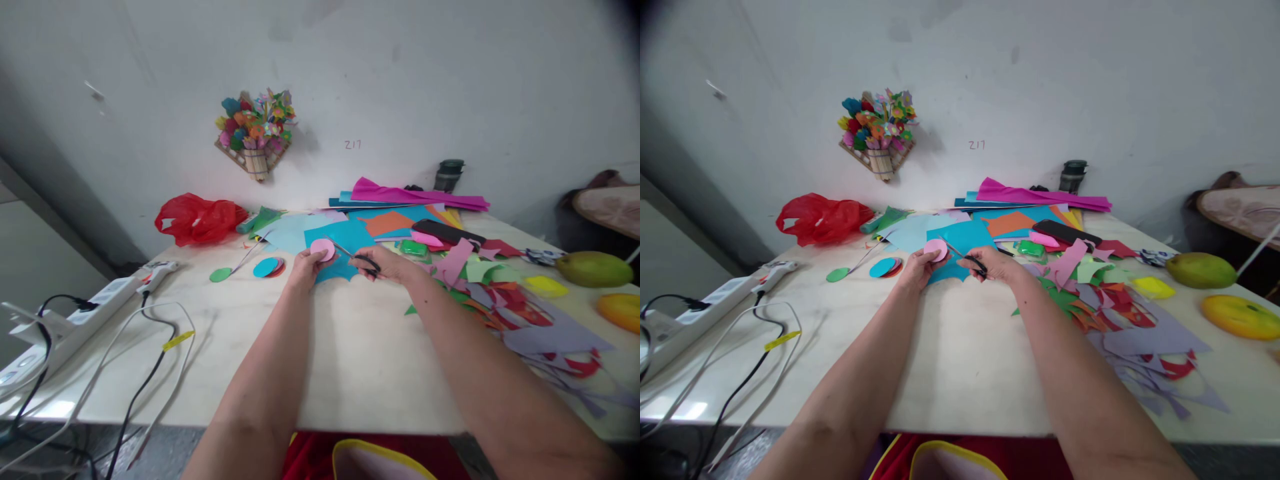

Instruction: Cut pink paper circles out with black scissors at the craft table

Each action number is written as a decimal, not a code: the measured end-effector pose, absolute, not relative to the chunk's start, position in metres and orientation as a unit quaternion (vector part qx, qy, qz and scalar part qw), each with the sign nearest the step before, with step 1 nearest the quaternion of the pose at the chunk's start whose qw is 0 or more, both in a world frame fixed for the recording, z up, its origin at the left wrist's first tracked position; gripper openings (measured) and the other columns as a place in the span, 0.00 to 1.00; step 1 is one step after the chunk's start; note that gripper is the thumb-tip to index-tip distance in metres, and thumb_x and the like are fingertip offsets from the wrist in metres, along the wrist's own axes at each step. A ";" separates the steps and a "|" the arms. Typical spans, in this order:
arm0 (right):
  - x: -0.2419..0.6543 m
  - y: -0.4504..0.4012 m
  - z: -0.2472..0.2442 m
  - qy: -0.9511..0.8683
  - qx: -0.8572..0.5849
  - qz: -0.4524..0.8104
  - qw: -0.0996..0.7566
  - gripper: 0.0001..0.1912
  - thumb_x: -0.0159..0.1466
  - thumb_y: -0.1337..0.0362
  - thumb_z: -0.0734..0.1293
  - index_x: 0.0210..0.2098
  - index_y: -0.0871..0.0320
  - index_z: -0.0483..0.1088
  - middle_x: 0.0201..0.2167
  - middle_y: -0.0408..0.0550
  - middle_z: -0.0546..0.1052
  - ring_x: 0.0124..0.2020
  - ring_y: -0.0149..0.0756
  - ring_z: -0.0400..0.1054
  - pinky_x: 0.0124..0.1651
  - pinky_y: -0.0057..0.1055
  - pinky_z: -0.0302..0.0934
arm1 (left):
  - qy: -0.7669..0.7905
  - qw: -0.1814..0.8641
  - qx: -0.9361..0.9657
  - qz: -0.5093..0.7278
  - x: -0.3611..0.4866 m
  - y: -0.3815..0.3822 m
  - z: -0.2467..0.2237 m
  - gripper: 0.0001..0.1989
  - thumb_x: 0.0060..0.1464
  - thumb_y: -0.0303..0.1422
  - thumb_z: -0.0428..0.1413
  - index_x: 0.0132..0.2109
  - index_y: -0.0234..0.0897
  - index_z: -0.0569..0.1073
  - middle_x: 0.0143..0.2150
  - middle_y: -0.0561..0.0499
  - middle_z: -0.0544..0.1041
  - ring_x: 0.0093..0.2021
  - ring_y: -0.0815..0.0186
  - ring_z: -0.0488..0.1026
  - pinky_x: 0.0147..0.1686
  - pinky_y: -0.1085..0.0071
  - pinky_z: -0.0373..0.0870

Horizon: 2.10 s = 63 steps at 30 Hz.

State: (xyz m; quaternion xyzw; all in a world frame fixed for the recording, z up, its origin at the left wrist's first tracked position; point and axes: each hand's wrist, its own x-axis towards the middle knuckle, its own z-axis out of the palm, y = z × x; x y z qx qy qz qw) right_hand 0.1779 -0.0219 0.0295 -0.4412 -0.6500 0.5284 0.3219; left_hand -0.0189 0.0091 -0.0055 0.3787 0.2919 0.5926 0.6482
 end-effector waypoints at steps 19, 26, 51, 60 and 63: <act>0.175 -0.022 0.028 -0.658 -0.435 0.516 0.334 0.13 0.57 0.56 0.66 0.24 0.60 0.64 0.15 0.42 0.68 0.12 0.24 0.58 0.11 0.23 0.41 | 0.288 0.658 0.399 0.570 -0.018 0.009 -0.007 0.11 0.39 0.24 0.63 0.34 0.25 0.76 0.33 0.40 0.79 0.40 0.55 0.77 0.46 0.60 0.73; 0.176 -0.017 0.023 -0.636 -0.428 0.546 0.337 0.13 0.55 0.57 0.68 0.25 0.59 0.64 0.14 0.40 0.66 0.12 0.25 0.57 0.15 0.25 0.48 | 0.288 0.659 0.392 0.574 -0.018 0.010 -0.007 0.11 0.38 0.23 0.63 0.33 0.25 0.76 0.33 0.40 0.79 0.40 0.54 0.77 0.45 0.59 0.73; 0.175 -0.022 0.028 -0.656 -0.422 0.536 0.323 0.14 0.57 0.57 0.66 0.23 0.59 0.63 0.15 0.43 0.68 0.13 0.25 0.59 0.12 0.24 0.41 | 0.294 0.666 0.407 0.552 -0.020 0.010 -0.007 0.12 0.39 0.24 0.63 0.35 0.24 0.76 0.33 0.39 0.79 0.39 0.54 0.78 0.44 0.60 0.74; 0.173 -0.026 0.032 -0.660 -0.434 0.520 0.325 0.15 0.55 0.58 0.69 0.22 0.59 0.62 0.14 0.41 0.66 0.12 0.23 0.57 0.11 0.23 0.39 | 0.295 0.662 0.407 0.555 -0.019 0.009 -0.006 0.11 0.38 0.24 0.63 0.34 0.26 0.76 0.35 0.39 0.80 0.42 0.52 0.77 0.46 0.59 0.73; 0.172 -0.026 0.032 -0.660 -0.432 0.520 0.327 0.15 0.56 0.57 0.68 0.22 0.59 0.62 0.14 0.41 0.66 0.12 0.24 0.57 0.11 0.23 0.40 | 0.293 0.661 0.403 0.561 -0.019 0.009 -0.006 0.12 0.37 0.24 0.63 0.34 0.25 0.76 0.35 0.39 0.80 0.42 0.52 0.77 0.45 0.60 0.74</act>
